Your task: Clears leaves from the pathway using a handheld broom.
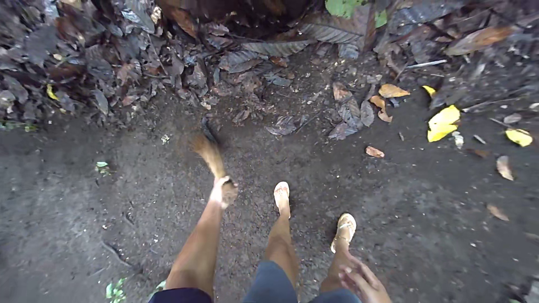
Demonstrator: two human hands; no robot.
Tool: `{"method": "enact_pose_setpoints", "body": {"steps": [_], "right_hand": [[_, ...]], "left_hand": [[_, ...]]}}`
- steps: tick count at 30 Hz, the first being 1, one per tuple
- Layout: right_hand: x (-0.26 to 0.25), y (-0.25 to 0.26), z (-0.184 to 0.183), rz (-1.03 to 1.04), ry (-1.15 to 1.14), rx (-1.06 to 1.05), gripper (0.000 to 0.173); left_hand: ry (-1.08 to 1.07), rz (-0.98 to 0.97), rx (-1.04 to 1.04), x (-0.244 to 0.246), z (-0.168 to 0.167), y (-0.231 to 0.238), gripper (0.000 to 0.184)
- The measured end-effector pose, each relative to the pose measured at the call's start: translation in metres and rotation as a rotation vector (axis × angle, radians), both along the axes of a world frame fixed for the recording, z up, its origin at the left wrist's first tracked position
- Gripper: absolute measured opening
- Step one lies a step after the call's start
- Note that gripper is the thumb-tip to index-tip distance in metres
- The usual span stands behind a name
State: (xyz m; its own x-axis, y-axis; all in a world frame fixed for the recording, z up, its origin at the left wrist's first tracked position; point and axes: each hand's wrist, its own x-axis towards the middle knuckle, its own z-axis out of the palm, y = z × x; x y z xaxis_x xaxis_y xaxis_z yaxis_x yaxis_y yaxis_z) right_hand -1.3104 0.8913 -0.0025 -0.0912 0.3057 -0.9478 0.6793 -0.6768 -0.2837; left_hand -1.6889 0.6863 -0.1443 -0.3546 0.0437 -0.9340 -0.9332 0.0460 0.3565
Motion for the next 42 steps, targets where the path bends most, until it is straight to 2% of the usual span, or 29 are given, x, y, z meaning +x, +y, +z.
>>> {"method": "enact_pose_setpoints", "body": {"steps": [2, 4, 8, 11, 14, 16, 17, 19, 20, 21, 23, 25, 27, 29, 32, 34, 37, 40, 42], "right_hand": [[0.002, -0.002, 0.0, -0.029, -0.014, 0.005, 0.05], [0.002, -0.004, -0.002, -0.06, -0.021, 0.004, 0.049], [-0.015, -0.001, -0.001, -0.098, 0.013, 0.008, 0.047], [-0.02, 0.002, 0.003, -0.127, 0.026, 0.008, 0.048], [-0.014, 0.002, 0.002, -0.16, 0.037, 0.004, 0.047], [-0.009, 0.003, 0.003, -0.183, 0.04, 0.008, 0.047], [-0.007, 0.004, 0.003, -0.198, 0.039, 0.01, 0.047], [0.0, 0.004, 0.005, -0.226, 0.036, 0.013, 0.047], [0.003, 0.004, 0.006, -0.234, 0.032, 0.013, 0.048], [0.007, 0.004, 0.006, -0.241, 0.024, 0.012, 0.048], [0.014, 0.004, 0.005, -0.258, 0.013, 0.008, 0.05], [0.018, 0.007, 0.003, -0.266, 0.01, 0.014, 0.049], [0.019, 0.012, 0.004, -0.271, 0.017, 0.012, 0.047], [0.019, 0.023, 0.002, -0.27, 0.048, 0.009, 0.046], [0.026, 0.04, 0.003, -0.294, 0.079, 0.012, 0.046], [0.034, 0.053, 0.004, -0.303, 0.105, 0.015, 0.045], [0.058, 0.074, 0.0, -0.31, 0.136, 0.006, 0.045], [0.093, 0.097, -0.005, -0.32, 0.136, -0.01, 0.045], [0.119, 0.111, -0.006, -0.33, 0.116, -0.018, 0.045]], "left_hand": [[-0.092, -0.18, 0.141, 0.01, -0.007, 0.05, 0.05], [-0.179, -0.403, 0.292, 0.026, 0.012, 0.07, 0.075], [-0.227, -0.694, 0.437, 0.033, 0.089, 0.054, 0.104], [-0.17, -0.625, 0.412, 0.041, 0.133, 0.024, 0.116], [-0.029, -0.448, 0.174, 0.029, 0.135, 0.005, 0.099], [0.067, -0.329, 0.079, 0.006, 0.101, 0.01, 0.085], [0.105, -0.253, 0.072, -0.006, 0.079, 0.021, 0.072], [0.107, -0.067, 0.078, -0.022, 0.042, 0.067, 0.028], [0.061, -0.009, 0.086, -0.023, 0.031, 0.101, 0.018], [-0.001, -0.029, 0.112, -0.018, 0.022, 0.136, 0.02], [-0.125, -0.219, 0.226, 0.004, 0.008, 0.196, 0.025], [-0.189, -0.446, 0.371, 0.024, 0.009, 0.232, 0.053], [-0.175, -0.668, 0.452, 0.037, 0.028, 0.24, 0.075], [-0.132, -0.793, 0.485, 0.054, 0.064, 0.231, 0.091], [-0.103, -0.727, 0.445, 0.103, 0.118, 0.203, 0.1], [-0.093, -0.526, 0.354, 0.139, 0.134, 0.183, 0.093], [-0.033, -0.23, 0.19, 0.175, 0.114, 0.181, 0.068], [-0.094, -0.055, 0.129, 0.192, 0.078, 0.233, 0.026], [-0.188, -0.139, 0.187, 0.218, 0.063, 0.288, 0.02]]}}
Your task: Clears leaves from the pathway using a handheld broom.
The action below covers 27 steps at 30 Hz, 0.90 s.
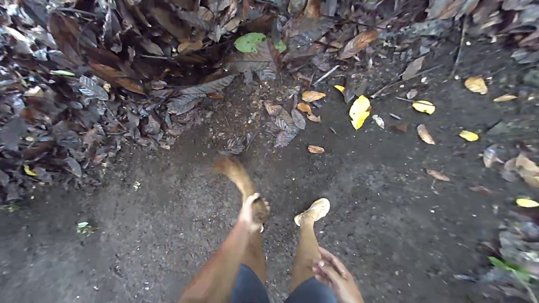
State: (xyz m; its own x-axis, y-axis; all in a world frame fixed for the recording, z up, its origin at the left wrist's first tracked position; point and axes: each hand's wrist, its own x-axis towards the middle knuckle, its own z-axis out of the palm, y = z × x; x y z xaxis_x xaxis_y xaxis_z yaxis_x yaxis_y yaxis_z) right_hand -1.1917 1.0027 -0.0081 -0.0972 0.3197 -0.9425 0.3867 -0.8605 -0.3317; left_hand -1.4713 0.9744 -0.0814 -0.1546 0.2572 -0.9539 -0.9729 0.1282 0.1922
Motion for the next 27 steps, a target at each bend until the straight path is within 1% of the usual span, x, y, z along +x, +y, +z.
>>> {"method": "enact_pose_setpoints", "body": {"steps": [1, 2, 4, 5, 6, 7, 8, 9, 10, 11, 12, 13, 14, 15, 16, 17, 18, 19, 21, 22, 25, 26, 27], "right_hand": [[0.012, 0.006, -0.002, -0.01, -0.006, -0.005, 0.045], [0.024, 0.011, -0.004, -0.014, -0.006, -0.008, 0.046], [0.038, 0.023, -0.01, -0.01, 0.037, 0.013, 0.049], [0.041, 0.029, -0.013, -0.005, 0.093, 0.026, 0.052], [0.04, 0.034, -0.015, -0.009, 0.176, 0.043, 0.059], [0.034, 0.039, -0.014, -0.032, 0.283, 0.057, 0.07], [0.025, 0.044, -0.009, -0.072, 0.395, 0.063, 0.085], [0.014, 0.048, 0.001, -0.134, 0.497, 0.052, 0.095], [0.004, 0.052, 0.01, -0.195, 0.593, 0.029, 0.095], [-0.006, 0.056, 0.018, -0.226, 0.691, -0.015, 0.09], [-0.016, 0.058, 0.027, -0.238, 0.756, -0.087, 0.083], [-0.024, 0.057, 0.034, -0.236, 0.783, -0.188, 0.082], [-0.031, 0.056, 0.036, -0.24, 0.798, -0.307, 0.081], [-0.038, 0.053, 0.033, -0.253, 0.778, -0.423, 0.074], [-0.044, 0.05, 0.025, -0.288, 0.735, -0.536, 0.061], [-0.051, 0.054, 0.015, -0.317, 0.667, -0.63, 0.042], [-0.058, 0.064, 0.003, -0.321, 0.595, -0.684, 0.027], [-0.062, 0.081, -0.011, -0.304, 0.55, -0.718, 0.023], [-0.061, 0.135, -0.03, -0.304, 0.477, -0.711, 0.022], [-0.055, 0.167, -0.037, -0.328, 0.459, -0.667, 0.022], [-0.025, 0.274, -0.047, -0.41, 0.484, -0.39, 0.024], [-0.02, 0.302, -0.049, -0.382, 0.455, -0.282, 0.024], [-0.016, 0.318, -0.053, -0.3, 0.397, -0.163, 0.024]], "left_hand": [[-0.034, -0.088, 0.058, 0.017, -0.003, 0.027, 0.026], [-0.058, -0.183, 0.115, 0.034, -0.003, 0.051, 0.038], [-0.075, -0.381, 0.268, 0.057, 0.004, 0.086, 0.072], [-0.068, -0.479, 0.333, 0.063, 0.012, 0.094, 0.084], [-0.051, -0.568, 0.394, 0.067, 0.025, 0.098, 0.092], [-0.03, -0.639, 0.44, 0.073, 0.041, 0.098, 0.098], [-0.016, -0.678, 0.464, 0.08, 0.06, 0.095, 0.103], [-0.001, -0.681, 0.46, 0.089, 0.081, 0.088, 0.106], [0.022, -0.661, 0.43, 0.097, 0.101, 0.078, 0.107], [0.069, -0.642, 0.363, 0.105, 0.118, 0.065, 0.102], [0.144, -0.638, 0.279, 0.112, 0.132, 0.049, 0.091], [0.252, -0.686, 0.192, 0.114, 0.141, 0.031, 0.08], [0.385, -0.796, 0.11, 0.113, 0.148, 0.014, 0.069], [0.518, -0.935, 0.039, 0.11, 0.152, 0.0, 0.063], [0.636, -1.063, -0.041, 0.107, 0.153, -0.012, 0.061], [0.733, -1.153, -0.11, 0.106, 0.152, -0.019, 0.061], [0.789, -1.18, -0.148, 0.105, 0.151, -0.022, 0.061], [0.798, -1.173, -0.179, 0.105, 0.154, -0.02, 0.062], [0.767, -1.123, -0.206, 0.104, 0.158, -0.013, 0.064], [0.749, -1.101, -0.216, 0.104, 0.159, -0.011, 0.064], [0.662, -1.09, -0.29, 0.105, 0.154, -0.024, 0.061], [0.617, -1.098, -0.321, 0.104, 0.15, -0.031, 0.061], [0.574, -1.106, -0.351, 0.104, 0.147, -0.038, 0.06]]}}
